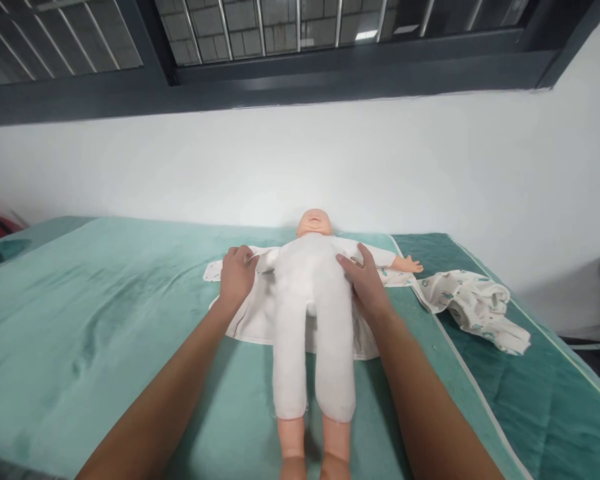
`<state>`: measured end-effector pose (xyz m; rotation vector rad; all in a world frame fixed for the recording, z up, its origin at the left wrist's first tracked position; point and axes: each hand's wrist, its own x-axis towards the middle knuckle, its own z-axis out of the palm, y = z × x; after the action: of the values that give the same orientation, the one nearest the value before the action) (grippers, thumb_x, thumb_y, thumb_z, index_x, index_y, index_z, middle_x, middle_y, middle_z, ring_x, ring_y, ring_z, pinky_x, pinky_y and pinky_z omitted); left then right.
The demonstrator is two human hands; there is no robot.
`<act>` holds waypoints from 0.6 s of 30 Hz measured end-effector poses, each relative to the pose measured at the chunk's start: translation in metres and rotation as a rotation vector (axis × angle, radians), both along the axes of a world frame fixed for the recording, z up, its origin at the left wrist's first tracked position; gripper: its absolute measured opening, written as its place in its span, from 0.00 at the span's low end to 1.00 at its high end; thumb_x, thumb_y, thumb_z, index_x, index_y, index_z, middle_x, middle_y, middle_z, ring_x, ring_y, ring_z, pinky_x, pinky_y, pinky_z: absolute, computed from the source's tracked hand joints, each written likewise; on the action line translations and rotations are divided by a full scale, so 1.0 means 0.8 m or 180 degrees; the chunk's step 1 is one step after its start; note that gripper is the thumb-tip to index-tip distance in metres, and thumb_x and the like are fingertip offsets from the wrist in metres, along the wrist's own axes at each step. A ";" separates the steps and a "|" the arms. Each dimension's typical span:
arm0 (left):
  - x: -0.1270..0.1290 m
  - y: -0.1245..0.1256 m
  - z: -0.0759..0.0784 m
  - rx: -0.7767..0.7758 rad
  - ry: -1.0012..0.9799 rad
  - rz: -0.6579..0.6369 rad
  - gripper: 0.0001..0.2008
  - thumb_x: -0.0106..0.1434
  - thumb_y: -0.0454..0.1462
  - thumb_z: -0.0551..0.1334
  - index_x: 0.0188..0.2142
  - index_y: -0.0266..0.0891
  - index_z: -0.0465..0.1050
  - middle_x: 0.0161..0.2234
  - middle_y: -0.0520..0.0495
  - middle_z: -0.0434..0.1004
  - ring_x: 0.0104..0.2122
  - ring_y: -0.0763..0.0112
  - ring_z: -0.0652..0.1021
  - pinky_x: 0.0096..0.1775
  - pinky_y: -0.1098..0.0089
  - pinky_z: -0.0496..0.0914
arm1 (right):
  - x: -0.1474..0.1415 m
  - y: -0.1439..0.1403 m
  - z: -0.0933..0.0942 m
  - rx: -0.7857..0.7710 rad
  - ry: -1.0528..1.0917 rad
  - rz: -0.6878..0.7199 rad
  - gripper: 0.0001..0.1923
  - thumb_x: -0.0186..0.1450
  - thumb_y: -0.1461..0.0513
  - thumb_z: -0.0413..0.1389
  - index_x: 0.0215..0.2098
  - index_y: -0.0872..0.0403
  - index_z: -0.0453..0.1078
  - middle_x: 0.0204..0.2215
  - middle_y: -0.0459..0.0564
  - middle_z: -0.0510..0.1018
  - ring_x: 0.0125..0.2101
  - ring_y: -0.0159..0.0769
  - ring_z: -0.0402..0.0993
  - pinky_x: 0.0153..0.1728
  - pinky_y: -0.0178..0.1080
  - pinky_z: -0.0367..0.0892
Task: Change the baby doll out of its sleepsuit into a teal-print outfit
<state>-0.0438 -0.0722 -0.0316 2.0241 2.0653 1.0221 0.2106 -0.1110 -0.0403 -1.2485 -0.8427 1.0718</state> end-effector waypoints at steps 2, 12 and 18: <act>0.001 0.004 0.007 -0.0147 -0.0409 -0.0050 0.03 0.64 0.37 0.56 0.33 0.42 0.65 0.43 0.44 0.69 0.38 0.64 0.72 0.37 0.67 0.64 | -0.005 -0.002 0.001 0.0020 -0.0073 0.0057 0.47 0.55 0.51 0.64 0.67 0.45 0.48 0.60 0.52 0.64 0.56 0.42 0.67 0.52 0.40 0.70; -0.006 0.020 0.036 -0.1301 -0.2659 0.0008 0.23 0.47 0.40 0.69 0.43 0.36 0.69 0.34 0.46 0.74 0.33 0.66 0.74 0.33 0.68 0.65 | -0.017 -0.002 0.006 -0.0266 0.0350 0.0358 0.49 0.56 0.51 0.64 0.68 0.44 0.43 0.61 0.53 0.63 0.52 0.42 0.71 0.51 0.43 0.72; 0.003 0.032 0.061 -0.1536 -0.3029 -0.0595 0.19 0.47 0.35 0.70 0.40 0.35 0.74 0.29 0.46 0.76 0.28 0.69 0.75 0.32 0.68 0.68 | -0.044 0.002 -0.009 0.0061 0.0630 0.0622 0.52 0.53 0.54 0.67 0.68 0.40 0.41 0.61 0.50 0.62 0.54 0.40 0.69 0.53 0.42 0.70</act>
<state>-0.0415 -0.0466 0.0170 1.1174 1.3861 1.0226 0.1756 -0.1096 -0.0472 -1.0395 -0.8321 1.3179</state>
